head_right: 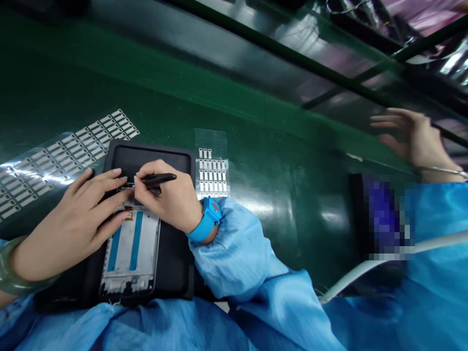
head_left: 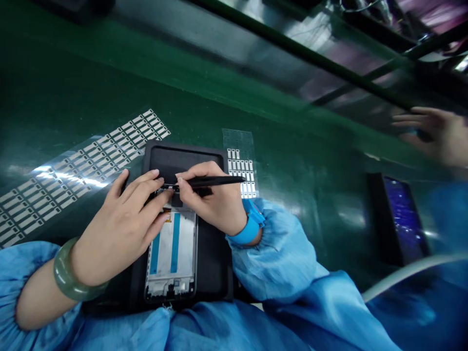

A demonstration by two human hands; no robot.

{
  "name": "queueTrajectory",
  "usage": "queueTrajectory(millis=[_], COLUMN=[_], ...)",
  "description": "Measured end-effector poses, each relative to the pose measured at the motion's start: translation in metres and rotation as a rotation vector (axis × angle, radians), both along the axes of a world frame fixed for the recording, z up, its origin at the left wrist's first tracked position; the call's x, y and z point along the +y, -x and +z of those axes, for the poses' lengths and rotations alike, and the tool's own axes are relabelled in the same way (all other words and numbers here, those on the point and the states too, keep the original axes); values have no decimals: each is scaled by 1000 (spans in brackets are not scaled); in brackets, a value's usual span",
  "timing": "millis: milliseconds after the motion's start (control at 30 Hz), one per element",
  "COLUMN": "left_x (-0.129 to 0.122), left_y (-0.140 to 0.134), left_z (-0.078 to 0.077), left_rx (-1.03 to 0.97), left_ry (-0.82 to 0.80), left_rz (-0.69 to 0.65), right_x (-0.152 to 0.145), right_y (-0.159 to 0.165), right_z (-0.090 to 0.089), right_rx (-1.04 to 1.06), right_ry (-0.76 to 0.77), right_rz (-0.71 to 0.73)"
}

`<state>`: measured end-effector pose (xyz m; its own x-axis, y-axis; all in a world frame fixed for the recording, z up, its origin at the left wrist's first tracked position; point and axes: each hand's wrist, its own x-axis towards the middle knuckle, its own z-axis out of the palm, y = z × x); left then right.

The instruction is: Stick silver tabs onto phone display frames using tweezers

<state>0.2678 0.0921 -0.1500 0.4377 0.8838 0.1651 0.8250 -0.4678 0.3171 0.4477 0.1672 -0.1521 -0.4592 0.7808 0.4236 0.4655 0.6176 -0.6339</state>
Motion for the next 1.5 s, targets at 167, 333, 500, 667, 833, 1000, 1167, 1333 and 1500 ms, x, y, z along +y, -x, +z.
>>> queueTrajectory(millis=[167,333,500,667,833,1000,1167,1333,1500], left_x=[0,0,1,0,1,1,1,1,1], left_y=[0,0,1,1,1,0,2,2,2], left_z=[0,0,-1,-2,-2,-2,-2,-2,-2], left_rx=[2,7,1,5,3,3,2,4,1], left_ry=[-4,4,-8,-6,-6,-1,0,-5,2], left_rz=[-1,-8,-11,-7,-4,-2,-6,-9,-9], right_x=[0,1,1,2,1,2,0,-1,-1], right_y=[0,2,2,1,-1,0,1,2,3], right_z=[1,2,1,-3,-3,1,2,2,3], right_rx=[60,19,86,22,46,9,39,18,66], right_ry=[84,100,111,31,13,36,52,78,104], right_rz=[-10,35,9,97,56,61,21,60,12])
